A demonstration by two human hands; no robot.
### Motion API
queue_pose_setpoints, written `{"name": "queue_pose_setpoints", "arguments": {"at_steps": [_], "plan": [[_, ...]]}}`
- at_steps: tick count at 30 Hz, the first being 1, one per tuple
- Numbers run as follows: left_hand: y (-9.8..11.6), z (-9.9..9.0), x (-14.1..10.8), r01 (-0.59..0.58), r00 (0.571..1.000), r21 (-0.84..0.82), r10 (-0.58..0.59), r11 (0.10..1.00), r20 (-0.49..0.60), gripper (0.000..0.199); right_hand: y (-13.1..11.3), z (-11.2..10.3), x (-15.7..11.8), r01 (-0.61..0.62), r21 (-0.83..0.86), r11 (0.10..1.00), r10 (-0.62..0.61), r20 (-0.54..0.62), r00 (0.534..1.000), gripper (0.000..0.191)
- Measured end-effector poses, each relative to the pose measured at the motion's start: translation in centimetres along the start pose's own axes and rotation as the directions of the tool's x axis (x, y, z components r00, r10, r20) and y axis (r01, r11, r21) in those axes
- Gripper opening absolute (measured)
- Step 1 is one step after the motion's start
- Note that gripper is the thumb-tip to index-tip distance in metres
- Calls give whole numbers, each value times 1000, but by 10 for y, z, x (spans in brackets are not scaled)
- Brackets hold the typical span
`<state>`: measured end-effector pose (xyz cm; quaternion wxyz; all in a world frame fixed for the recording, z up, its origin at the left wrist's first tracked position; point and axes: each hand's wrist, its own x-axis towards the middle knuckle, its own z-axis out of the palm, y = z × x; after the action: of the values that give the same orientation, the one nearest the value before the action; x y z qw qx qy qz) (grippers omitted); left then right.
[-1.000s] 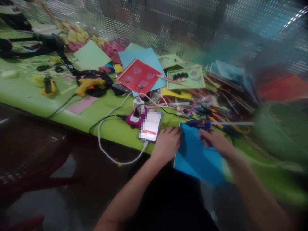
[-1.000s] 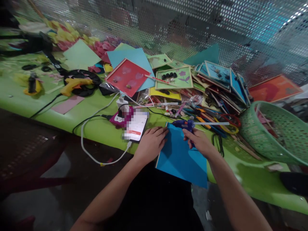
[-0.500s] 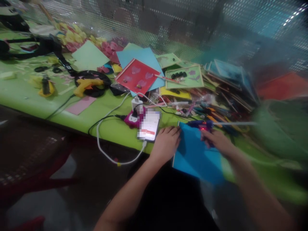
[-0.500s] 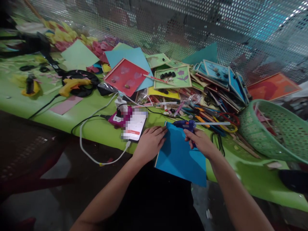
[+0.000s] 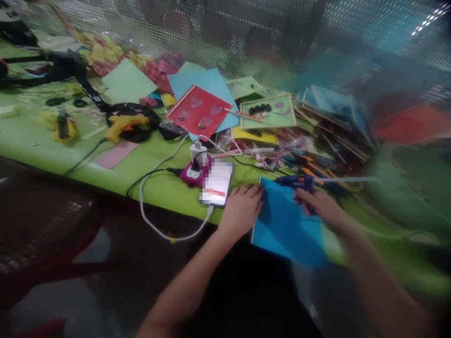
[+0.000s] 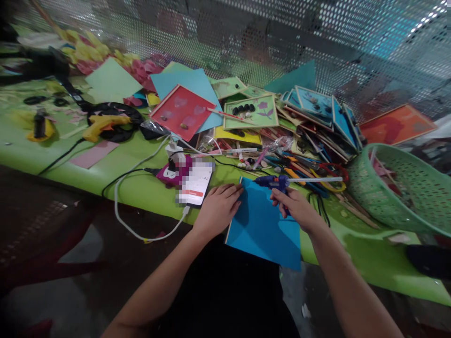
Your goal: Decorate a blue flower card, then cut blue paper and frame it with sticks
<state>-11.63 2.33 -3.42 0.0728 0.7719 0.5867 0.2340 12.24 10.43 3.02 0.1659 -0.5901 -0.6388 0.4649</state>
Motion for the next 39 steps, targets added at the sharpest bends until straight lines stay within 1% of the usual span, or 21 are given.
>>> {"name": "queue_pose_setpoints", "arguments": {"at_steps": [3,10,16,21,24,26,28,30,34,39], "plan": [[0,0,0,6,1000,-2,-6,1000,-1,40,-2,0,-2,-10,-15,1000,10,10,1000,70],[0,0,0,4,1000,-6,-4,1000,0,42,1,-10,-12,-45,-35,998,44,-9,999,69],[0,0,1,8,1000,-1,-8,1000,3,41,0,-4,-8,-36,16,999,37,-27,999,67],[-1,2,0,8,1000,-9,-8,1000,-4,41,10,-6,-6,-51,39,998,51,-12,999,65],[-1,2,0,11,1000,-10,-11,1000,5,41,17,-10,-7,-10,107,994,13,-21,1000,65],[-1,1,0,12,1000,-10,-11,1000,12,42,19,-13,-9,33,158,987,-28,-31,999,60],[0,0,0,9,1000,-8,-9,1000,14,42,20,-15,-10,50,178,983,-46,-29,999,56],[0,0,1,8,1000,-6,-8,1000,9,41,19,-16,-11,44,161,986,-40,-27,999,54],[0,0,1,16,1000,-3,-16,1000,14,42,16,-15,-10,17,67,998,-15,-39,999,58],[0,-2,1,16,1000,-7,-15,1000,27,42,14,-13,-8,-6,2,1000,6,-6,1000,60]]}}
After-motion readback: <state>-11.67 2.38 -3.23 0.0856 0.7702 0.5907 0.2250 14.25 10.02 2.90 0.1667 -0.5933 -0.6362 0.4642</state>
